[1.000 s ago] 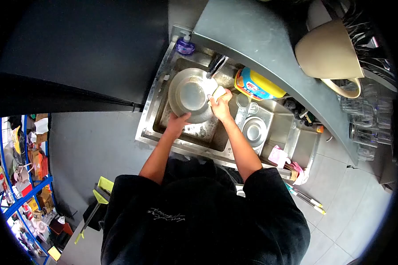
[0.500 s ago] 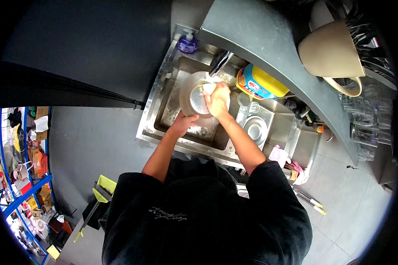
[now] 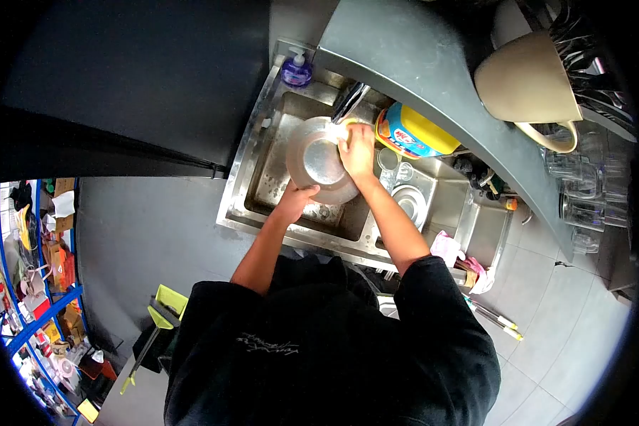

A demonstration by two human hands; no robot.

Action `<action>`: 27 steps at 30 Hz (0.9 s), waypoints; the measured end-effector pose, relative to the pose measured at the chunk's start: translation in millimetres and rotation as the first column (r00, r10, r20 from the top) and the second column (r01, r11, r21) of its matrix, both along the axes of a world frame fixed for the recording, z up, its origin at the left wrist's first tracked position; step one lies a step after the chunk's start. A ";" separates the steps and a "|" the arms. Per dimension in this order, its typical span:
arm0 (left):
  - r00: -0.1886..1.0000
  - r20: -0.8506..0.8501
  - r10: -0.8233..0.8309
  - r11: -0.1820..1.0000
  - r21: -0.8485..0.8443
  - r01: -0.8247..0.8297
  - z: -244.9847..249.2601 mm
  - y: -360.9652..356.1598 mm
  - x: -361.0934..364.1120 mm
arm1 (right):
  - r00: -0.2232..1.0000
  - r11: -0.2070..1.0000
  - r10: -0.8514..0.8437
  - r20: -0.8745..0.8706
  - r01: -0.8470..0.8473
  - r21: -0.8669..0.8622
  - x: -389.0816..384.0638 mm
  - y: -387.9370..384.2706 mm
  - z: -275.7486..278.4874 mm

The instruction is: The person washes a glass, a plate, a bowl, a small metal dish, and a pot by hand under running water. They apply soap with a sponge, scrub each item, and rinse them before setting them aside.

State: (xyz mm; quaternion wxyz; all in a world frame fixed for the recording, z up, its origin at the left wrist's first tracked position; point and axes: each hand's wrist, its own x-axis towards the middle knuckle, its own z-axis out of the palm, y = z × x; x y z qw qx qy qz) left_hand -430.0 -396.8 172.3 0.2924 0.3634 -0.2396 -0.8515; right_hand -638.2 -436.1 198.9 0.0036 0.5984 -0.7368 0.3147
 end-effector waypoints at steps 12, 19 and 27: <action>0.987 0.131 -0.092 0.989 -0.105 0.107 -6.1 -16.6 22.5 | 0.881 0.949 -0.200 0.428 0.066 0.309 -22.1 16.3 -29.4; 0.860 0.312 0.403 0.914 -0.180 -0.362 8.7 10.4 -23.1 | 0.212 0.783 -0.602 0.770 0.347 0.517 14.9 51.5 -76.0; 0.987 0.077 0.140 0.985 -0.113 -0.131 -27.1 -2.7 19.7 | 0.458 0.994 -0.109 0.882 0.055 0.094 -1.8 36.2 -77.3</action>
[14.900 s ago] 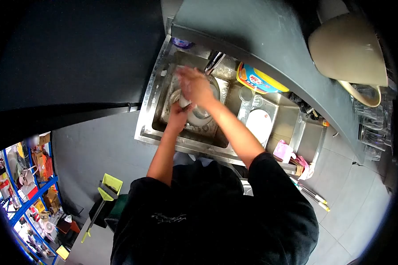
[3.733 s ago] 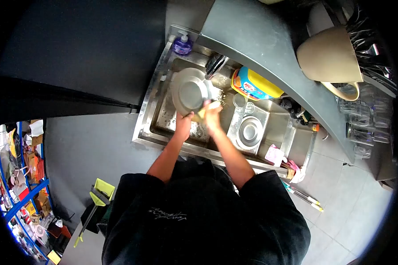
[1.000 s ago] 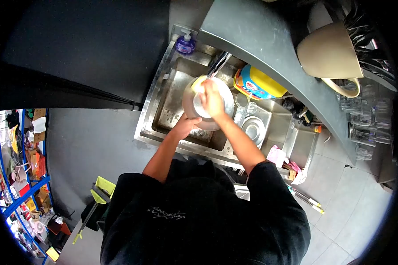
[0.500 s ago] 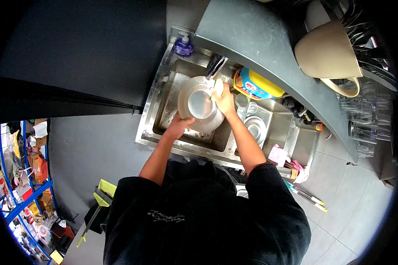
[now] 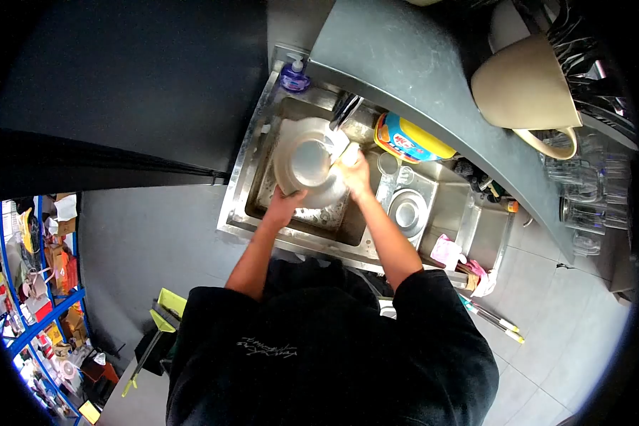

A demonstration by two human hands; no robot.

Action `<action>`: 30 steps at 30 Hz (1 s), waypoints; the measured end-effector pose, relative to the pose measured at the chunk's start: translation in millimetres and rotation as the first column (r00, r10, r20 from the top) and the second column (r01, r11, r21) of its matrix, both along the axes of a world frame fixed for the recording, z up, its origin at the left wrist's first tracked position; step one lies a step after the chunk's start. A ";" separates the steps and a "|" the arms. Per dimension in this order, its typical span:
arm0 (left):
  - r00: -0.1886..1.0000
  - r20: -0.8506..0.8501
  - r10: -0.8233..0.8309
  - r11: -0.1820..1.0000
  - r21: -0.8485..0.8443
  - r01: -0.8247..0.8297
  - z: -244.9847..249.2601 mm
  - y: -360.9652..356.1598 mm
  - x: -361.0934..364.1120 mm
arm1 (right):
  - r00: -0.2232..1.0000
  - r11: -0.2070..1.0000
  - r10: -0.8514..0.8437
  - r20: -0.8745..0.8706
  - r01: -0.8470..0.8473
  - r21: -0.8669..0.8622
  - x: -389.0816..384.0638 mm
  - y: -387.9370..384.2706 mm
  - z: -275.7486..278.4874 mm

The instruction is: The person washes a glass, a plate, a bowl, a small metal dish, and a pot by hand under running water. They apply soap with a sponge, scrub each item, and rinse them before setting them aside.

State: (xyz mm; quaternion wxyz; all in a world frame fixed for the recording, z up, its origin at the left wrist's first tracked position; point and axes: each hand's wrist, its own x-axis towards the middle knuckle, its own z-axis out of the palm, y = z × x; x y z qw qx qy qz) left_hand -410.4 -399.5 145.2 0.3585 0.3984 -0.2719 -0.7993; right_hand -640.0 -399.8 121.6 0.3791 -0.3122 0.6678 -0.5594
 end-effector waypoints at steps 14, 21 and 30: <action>0.982 0.189 0.012 0.986 -0.165 0.020 6.8 -10.7 10.2 | 0.983 0.997 -0.035 0.181 0.020 0.080 14.2 -14.4 18.3; 0.850 0.381 0.363 0.914 -0.321 -0.247 11.4 -4.1 -39.9 | 0.717 0.922 -0.377 0.587 0.226 0.316 73.2 7.3 20.2; 0.928 0.351 0.130 0.978 -0.197 -0.062 -5.8 -27.8 -5.9 | 0.756 0.913 -0.402 0.516 0.288 0.289 31.7 -23.2 19.6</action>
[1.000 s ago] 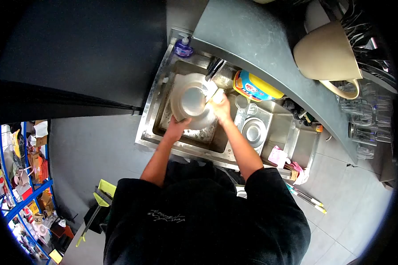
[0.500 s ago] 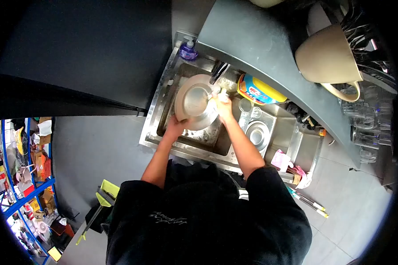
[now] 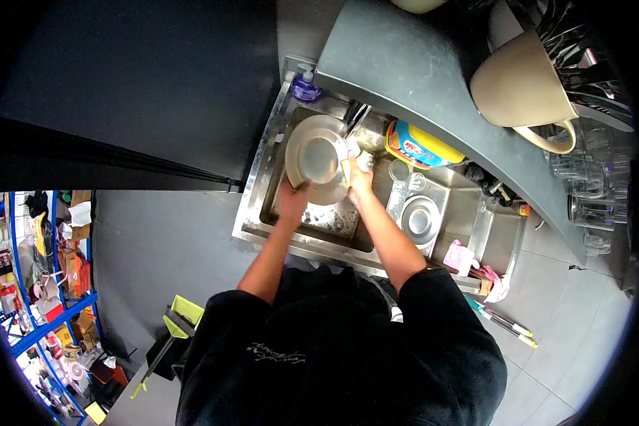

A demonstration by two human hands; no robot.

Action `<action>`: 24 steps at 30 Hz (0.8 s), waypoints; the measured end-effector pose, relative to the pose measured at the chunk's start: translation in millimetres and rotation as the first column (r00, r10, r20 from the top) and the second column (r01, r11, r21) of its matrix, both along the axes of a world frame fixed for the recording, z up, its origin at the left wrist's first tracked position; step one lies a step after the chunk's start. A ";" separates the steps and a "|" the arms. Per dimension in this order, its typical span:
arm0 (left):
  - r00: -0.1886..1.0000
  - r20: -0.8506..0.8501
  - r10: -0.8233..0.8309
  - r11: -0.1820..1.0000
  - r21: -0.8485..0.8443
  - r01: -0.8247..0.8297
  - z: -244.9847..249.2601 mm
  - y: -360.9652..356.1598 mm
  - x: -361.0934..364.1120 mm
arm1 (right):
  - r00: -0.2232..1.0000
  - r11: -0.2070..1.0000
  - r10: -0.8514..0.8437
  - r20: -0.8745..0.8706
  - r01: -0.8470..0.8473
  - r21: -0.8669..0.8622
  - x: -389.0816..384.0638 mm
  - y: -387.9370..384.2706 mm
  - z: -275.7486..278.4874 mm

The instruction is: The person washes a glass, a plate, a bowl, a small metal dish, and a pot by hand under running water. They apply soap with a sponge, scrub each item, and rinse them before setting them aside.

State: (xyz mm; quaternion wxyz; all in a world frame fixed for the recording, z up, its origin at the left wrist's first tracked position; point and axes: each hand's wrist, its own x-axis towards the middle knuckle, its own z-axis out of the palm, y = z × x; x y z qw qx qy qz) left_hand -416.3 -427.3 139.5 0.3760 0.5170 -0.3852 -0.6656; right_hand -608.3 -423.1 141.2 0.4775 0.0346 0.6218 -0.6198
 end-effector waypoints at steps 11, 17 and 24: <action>0.988 -0.156 0.016 0.998 0.063 -0.006 34.6 -3.8 4.3 | 0.885 0.967 0.234 -0.404 -0.255 0.001 -3.1 1.5 35.8; 0.938 -0.298 0.177 0.984 0.049 -0.170 -4.1 16.7 -47.6 | 0.551 0.915 0.403 -0.730 -0.255 0.313 43.5 28.7 28.6; 0.947 -0.315 -0.060 0.986 0.132 0.106 11.6 22.0 -19.0 | -0.165 0.601 0.383 -0.909 -0.703 0.381 25.9 17.3 70.9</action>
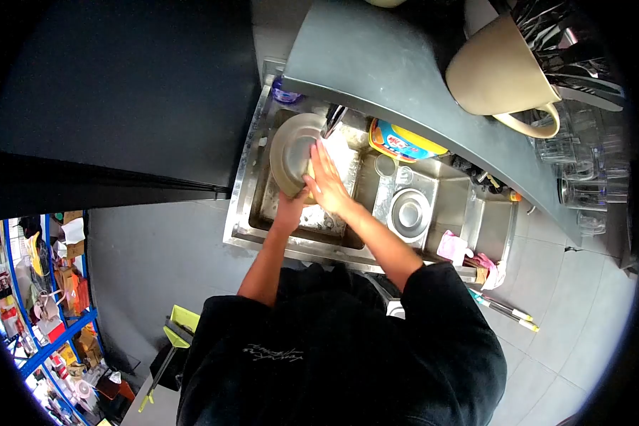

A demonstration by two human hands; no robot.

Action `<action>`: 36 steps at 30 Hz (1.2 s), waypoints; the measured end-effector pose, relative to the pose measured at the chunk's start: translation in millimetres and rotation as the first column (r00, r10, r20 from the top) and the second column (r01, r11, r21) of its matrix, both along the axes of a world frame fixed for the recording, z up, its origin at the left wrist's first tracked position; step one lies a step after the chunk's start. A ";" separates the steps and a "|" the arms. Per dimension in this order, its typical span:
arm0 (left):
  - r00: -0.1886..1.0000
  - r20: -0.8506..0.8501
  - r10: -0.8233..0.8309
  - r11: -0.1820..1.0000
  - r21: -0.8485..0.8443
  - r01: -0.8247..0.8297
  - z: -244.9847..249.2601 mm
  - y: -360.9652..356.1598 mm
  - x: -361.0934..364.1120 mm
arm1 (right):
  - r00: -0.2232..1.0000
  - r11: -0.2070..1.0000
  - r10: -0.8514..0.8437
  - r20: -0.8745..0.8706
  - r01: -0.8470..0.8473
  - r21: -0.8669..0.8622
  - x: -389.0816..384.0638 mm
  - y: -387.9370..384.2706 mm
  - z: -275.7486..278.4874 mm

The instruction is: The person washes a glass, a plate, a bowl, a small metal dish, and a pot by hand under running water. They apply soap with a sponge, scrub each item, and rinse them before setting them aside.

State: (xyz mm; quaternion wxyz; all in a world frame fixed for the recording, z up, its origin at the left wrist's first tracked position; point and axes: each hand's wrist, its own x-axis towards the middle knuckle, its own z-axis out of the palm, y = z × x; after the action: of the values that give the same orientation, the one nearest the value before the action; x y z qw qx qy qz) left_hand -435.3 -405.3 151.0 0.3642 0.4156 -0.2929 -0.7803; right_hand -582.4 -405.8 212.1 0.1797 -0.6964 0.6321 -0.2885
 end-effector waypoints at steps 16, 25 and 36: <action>0.980 -0.048 -0.192 0.950 0.243 0.198 31.2 19.3 20.5 | 0.953 0.986 -0.164 -0.255 0.156 -0.053 -18.8 -56.0 -1.3; 0.992 0.093 0.091 0.992 0.084 -0.099 29.8 1.8 13.0 | -0.095 0.593 -0.796 0.598 0.072 0.802 -39.6 13.6 -32.7; 0.470 0.831 0.297 0.040 -0.503 0.863 65.2 -9.9 7.7 | -0.073 0.524 -0.818 0.571 0.316 0.791 -55.9 6.8 -54.7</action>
State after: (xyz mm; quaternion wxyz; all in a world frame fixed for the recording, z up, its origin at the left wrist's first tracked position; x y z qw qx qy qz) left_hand -427.6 -415.2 216.3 0.1464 0.2764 -0.9370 -0.1557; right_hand -638.4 -399.0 157.5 0.5095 0.0347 0.6701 -0.5386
